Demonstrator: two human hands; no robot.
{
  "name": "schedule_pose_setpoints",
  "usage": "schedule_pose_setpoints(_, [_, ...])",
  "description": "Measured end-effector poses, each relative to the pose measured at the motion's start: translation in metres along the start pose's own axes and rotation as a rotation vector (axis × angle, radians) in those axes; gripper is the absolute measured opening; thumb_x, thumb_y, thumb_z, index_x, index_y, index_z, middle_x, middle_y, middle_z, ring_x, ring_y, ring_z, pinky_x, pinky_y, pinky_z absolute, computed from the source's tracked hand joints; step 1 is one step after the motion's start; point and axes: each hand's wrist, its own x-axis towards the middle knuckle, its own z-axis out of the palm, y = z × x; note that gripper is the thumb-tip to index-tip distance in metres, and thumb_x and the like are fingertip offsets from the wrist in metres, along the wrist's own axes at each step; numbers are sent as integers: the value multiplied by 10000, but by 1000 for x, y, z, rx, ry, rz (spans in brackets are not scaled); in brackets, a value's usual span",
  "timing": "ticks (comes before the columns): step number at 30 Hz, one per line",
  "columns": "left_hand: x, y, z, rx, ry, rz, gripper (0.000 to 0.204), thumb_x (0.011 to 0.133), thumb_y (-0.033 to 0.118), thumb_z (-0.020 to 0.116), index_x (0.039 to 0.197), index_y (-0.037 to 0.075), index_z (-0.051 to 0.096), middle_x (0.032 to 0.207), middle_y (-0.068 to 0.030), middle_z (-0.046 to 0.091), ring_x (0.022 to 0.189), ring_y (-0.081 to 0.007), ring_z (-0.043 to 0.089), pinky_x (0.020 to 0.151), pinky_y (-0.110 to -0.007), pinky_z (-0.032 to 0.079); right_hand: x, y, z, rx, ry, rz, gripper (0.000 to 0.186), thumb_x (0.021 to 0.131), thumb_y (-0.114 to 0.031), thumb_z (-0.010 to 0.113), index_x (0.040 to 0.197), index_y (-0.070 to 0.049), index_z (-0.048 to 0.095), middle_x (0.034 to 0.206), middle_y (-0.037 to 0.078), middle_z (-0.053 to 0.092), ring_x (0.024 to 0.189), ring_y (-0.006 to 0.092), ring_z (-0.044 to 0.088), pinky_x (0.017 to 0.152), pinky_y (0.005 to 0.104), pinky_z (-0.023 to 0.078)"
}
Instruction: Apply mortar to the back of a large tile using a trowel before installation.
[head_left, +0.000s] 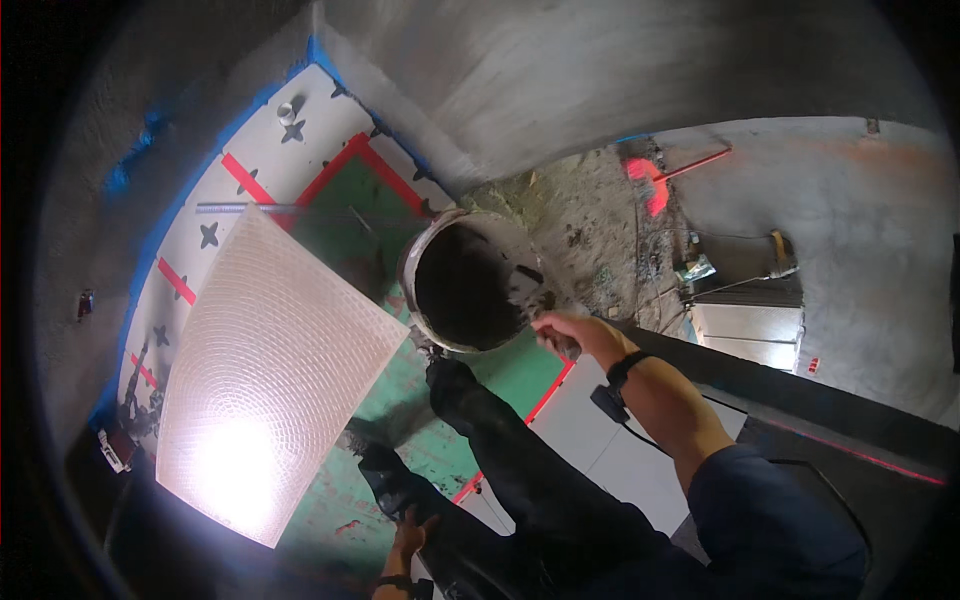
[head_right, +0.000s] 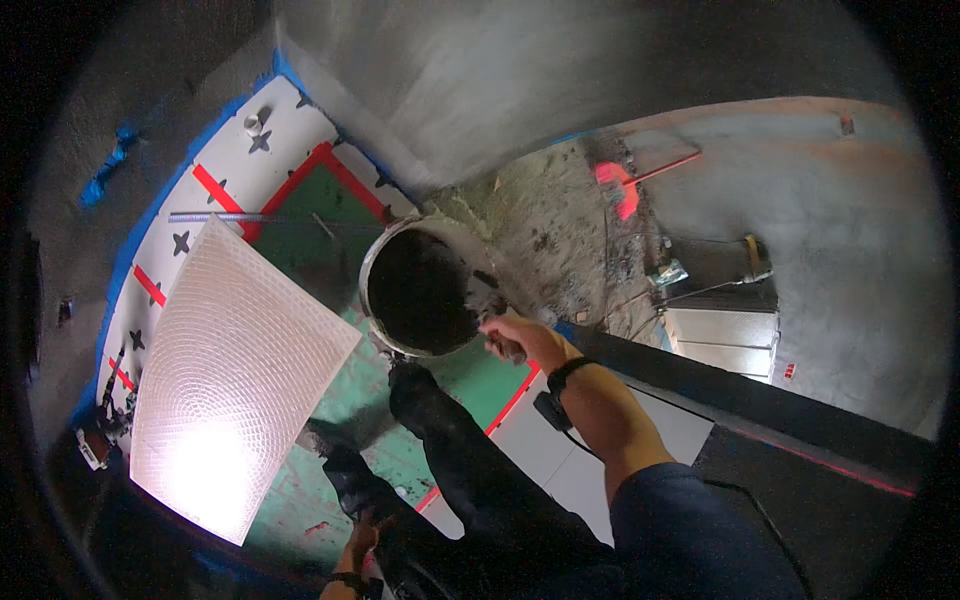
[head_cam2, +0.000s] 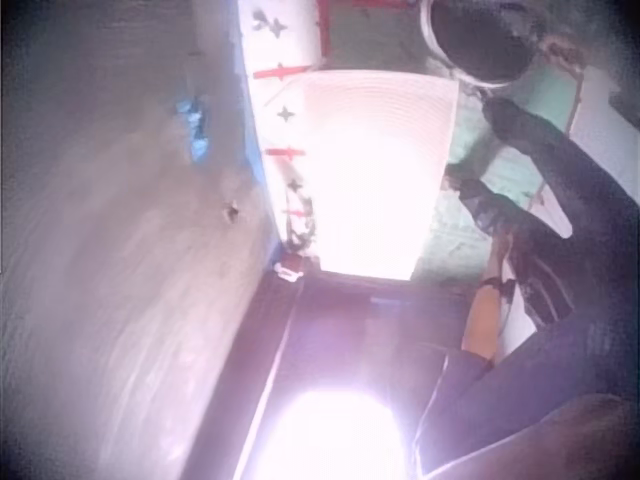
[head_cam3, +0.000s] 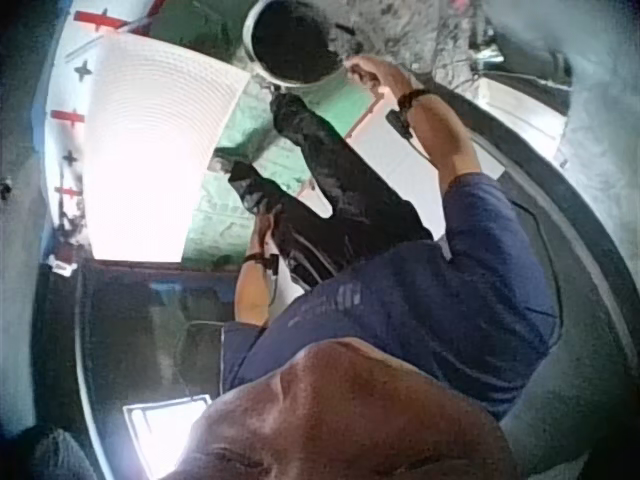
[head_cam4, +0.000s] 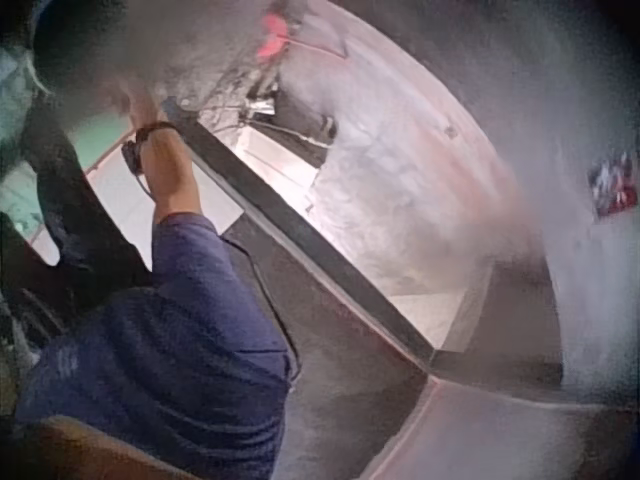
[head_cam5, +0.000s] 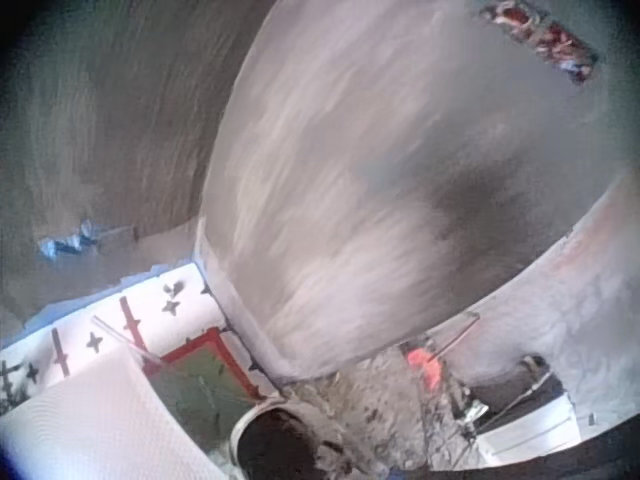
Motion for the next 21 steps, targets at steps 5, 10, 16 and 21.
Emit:
schedule_pose_setpoints(5, [-5, 81, -13, -204, 8, -67, 854, 782, 529, 691, 1433, 97, 346, 1382, -336, 384, 1283, -456, 403, 1057, -467, 363, 55, -76, -49, -750, 214, -70, 350, 851, -375, 573, 677, -78, 639, 624, 82, 623, 504, 205, 561, 468, 351, 413])
schedule_pose_setpoints(10, [-20, 78, -17, -113, 151, -136, 656, 812, 405, 689, 1372, 144, 467, 1347, -304, 424, 1229, -443, 458, 1041, -482, 376, 37, -159, 75, -1715, 549, -600, 249, 811, -234, 528, 798, -24, 661, 744, 99, 664, 732, 271, 674, 669, 408, 526])
schedule_pose_setpoints(16, [-18, 47, -16, 369, 122, 325, 338, 894, 262, 558, 1206, 382, 608, 1406, -161, 405, 1242, -469, 410, 1013, -523, 406, 8, -118, 179, -2417, 420, -458, 247, 758, -190, 685, 998, -146, 728, 952, -3, 700, 820, 210, 685, 606, 445, 554])
schedule_pose_setpoints(21, [-9, 50, -14, 1, 81, 83, 316, 921, 262, 509, 1191, 392, 610, 1420, -109, 398, 1242, -489, 383, 1012, -514, 414, 12, -68, 176, -2837, 243, -405, 327, 771, -151, 680, 1090, -78, 689, 1248, 100, 572, 836, 256, 666, 467, 408, 538])
